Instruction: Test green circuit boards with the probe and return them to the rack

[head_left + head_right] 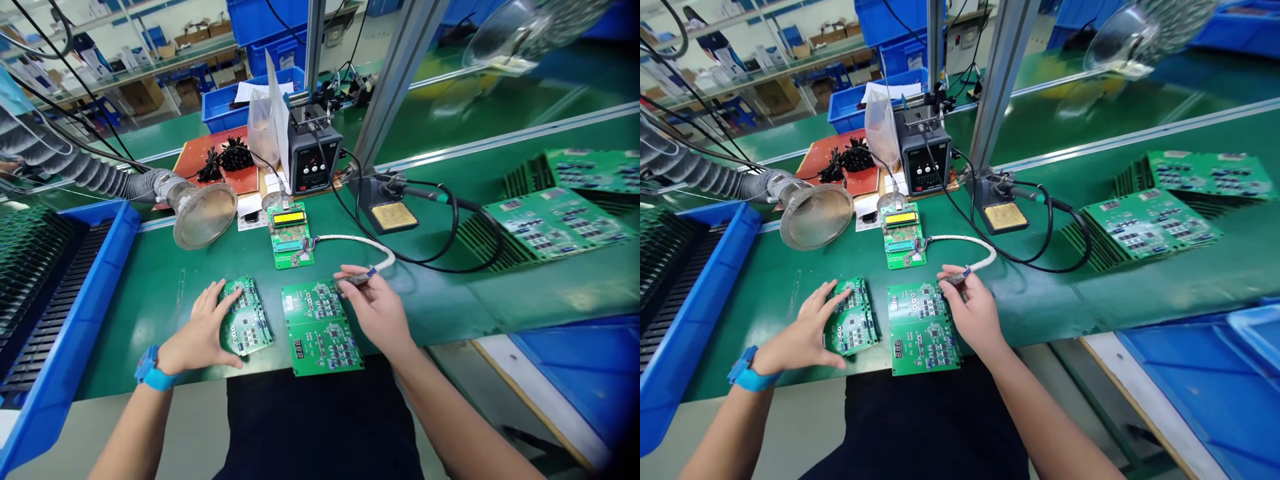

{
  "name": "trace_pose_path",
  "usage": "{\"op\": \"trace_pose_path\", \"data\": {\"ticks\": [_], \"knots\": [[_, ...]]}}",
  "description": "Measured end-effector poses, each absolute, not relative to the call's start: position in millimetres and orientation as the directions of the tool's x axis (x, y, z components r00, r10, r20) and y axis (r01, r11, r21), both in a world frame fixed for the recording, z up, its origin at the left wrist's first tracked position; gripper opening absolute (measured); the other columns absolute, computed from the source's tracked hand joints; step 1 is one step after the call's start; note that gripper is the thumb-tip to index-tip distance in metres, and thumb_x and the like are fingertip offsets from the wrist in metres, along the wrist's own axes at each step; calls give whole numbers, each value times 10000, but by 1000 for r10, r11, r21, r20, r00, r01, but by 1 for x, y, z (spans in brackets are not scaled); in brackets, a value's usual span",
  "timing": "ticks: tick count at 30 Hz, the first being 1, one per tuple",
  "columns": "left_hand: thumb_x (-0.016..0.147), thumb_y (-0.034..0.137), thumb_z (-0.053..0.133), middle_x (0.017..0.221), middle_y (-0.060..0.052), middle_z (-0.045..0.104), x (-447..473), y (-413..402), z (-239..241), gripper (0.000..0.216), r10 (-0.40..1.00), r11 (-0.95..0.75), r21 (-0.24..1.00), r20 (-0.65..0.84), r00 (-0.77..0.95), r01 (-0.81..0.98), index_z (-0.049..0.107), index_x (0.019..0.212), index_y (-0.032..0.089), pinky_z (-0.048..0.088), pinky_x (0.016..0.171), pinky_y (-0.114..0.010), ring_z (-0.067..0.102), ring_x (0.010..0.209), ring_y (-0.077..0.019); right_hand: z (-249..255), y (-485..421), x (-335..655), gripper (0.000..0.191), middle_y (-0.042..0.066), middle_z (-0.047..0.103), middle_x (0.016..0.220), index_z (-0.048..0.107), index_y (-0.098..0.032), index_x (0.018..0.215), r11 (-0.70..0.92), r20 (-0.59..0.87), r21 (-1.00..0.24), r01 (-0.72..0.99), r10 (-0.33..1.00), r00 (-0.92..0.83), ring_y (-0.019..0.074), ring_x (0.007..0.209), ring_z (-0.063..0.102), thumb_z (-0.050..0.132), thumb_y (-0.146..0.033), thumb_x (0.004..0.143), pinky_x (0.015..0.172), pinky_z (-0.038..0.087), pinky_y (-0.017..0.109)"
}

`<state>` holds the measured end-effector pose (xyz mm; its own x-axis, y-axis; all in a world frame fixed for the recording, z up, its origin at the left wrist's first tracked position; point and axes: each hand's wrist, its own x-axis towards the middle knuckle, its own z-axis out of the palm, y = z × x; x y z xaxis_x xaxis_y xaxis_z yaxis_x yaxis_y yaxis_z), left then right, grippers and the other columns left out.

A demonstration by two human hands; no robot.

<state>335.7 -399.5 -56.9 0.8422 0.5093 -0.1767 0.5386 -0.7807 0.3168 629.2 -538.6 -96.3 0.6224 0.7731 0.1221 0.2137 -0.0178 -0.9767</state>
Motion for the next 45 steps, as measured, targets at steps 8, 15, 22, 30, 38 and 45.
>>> {"op": "trace_pose_path", "data": {"ticks": [8, 15, 22, 30, 38, 45], "knots": [[691, 802, 560, 1562, -218, 132, 416, -461, -55, 1019, 393, -864, 370, 71, 917, 341, 320, 1443, 158, 113, 1105, -681, -9, 1425, -443, -99, -538, 627, 268, 81, 691, 1000, 594, -189, 1106, -66, 150, -941, 333, 798, 584, 196, 892, 650, 555, -343, 890, 818, 524, 367], [820, 607, 628, 1551, -219, 184, 442, -482, -69, 827, 303, -879, 392, 25, 952, 270, 347, 1432, 127, 203, 1118, -642, 28, 1435, -397, -94, -536, 625, 241, 84, 684, 991, 581, -187, 1106, -26, 228, -904, 427, 815, 533, 195, 903, 653, 533, -307, 902, 826, 526, 354], [776, 534, 713, 1542, -208, 223, 441, -483, -72, 822, 327, -870, 410, 64, 943, 274, 376, 1406, 127, 189, 1134, -623, 85, 1444, -376, -88, -532, 629, 239, 85, 700, 948, 587, -188, 1079, -66, 211, -877, 475, 837, 505, 207, 838, 669, 537, -314, 882, 789, 540, 364], [782, 480, 733, 1526, -187, 248, 440, -485, -74, 690, 334, -850, 456, 83, 939, 262, 471, 1355, 200, 179, 1122, -645, 121, 1438, -392, -89, -526, 630, 197, 79, 695, 861, 608, -186, 963, -97, 198, -866, 490, 834, 515, 206, 703, 659, 547, -335, 849, 653, 530, 341], [848, 410, 693, 1543, -23, 214, 439, -484, -72, 182, 340, -776, 583, 67, 938, 240, 695, 1020, 351, 73, 1136, -631, 45, 1450, -361, -91, -530, 630, 195, 87, 691, 932, 587, -194, 1000, -61, 192, -889, 453, 849, 492, 218, 841, 665, 531, -331, 872, 763, 536, 360], [852, 400, 690, 1519, -8, 280, 440, -484, -71, 113, 328, -777, 583, 55, 943, 236, 713, 929, 321, 51, 1130, -641, 27, 1449, -358, -94, -529, 630, 190, 87, 686, 950, 569, -200, 1018, -60, 178, -901, 430, 852, 493, 220, 867, 665, 524, -323, 880, 787, 534, 372]]}}
